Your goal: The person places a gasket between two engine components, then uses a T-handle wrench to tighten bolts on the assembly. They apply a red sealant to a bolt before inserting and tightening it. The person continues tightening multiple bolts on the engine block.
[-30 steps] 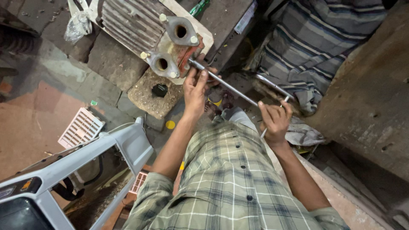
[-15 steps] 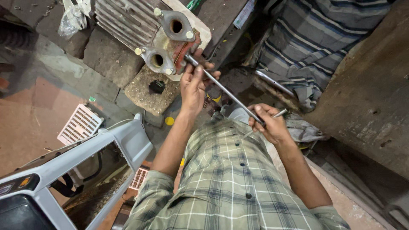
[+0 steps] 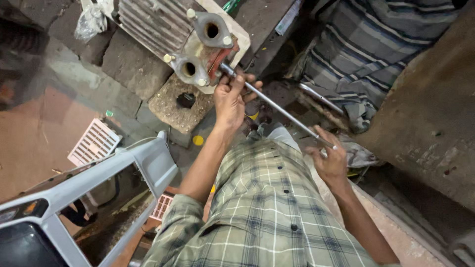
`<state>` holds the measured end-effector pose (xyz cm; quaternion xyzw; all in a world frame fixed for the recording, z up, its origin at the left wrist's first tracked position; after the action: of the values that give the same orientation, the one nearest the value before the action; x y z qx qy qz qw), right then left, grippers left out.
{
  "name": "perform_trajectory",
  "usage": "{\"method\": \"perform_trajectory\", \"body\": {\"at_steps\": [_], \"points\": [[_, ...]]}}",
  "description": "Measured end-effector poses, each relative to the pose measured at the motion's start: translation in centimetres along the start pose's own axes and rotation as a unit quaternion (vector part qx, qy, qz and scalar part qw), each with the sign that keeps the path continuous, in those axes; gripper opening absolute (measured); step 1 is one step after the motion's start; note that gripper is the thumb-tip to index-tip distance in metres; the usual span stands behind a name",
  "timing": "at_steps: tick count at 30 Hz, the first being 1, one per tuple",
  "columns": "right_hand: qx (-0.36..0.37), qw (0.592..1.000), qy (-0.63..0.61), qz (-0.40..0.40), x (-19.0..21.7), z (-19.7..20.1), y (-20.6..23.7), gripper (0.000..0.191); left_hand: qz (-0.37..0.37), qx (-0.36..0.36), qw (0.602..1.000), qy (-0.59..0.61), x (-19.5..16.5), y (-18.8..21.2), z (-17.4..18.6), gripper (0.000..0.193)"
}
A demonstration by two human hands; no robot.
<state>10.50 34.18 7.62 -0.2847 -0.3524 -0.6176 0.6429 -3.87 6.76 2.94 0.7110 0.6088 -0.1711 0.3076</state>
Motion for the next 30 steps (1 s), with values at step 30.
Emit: {"method": "perform_trajectory", "body": {"at_steps": [30], "points": [[-0.110, 0.936, 0.262, 0.205, -1.6, -0.3, 0.0, 0.063, 0.072, 0.070, 0.995, -0.009, 1.1, 2.7, -1.7, 0.028]]}}
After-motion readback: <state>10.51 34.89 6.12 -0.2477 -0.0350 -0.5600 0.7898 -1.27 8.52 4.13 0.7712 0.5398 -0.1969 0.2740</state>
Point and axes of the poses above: each hand's wrist, its own y-axis away from the middle knuckle, its own z-axis out of the back of the hand, x = y × z, the point moved 1 cm from there along -y, towards the middle knuckle, and after that the axes turned 7 degrees about x, right-handed, at the moved point
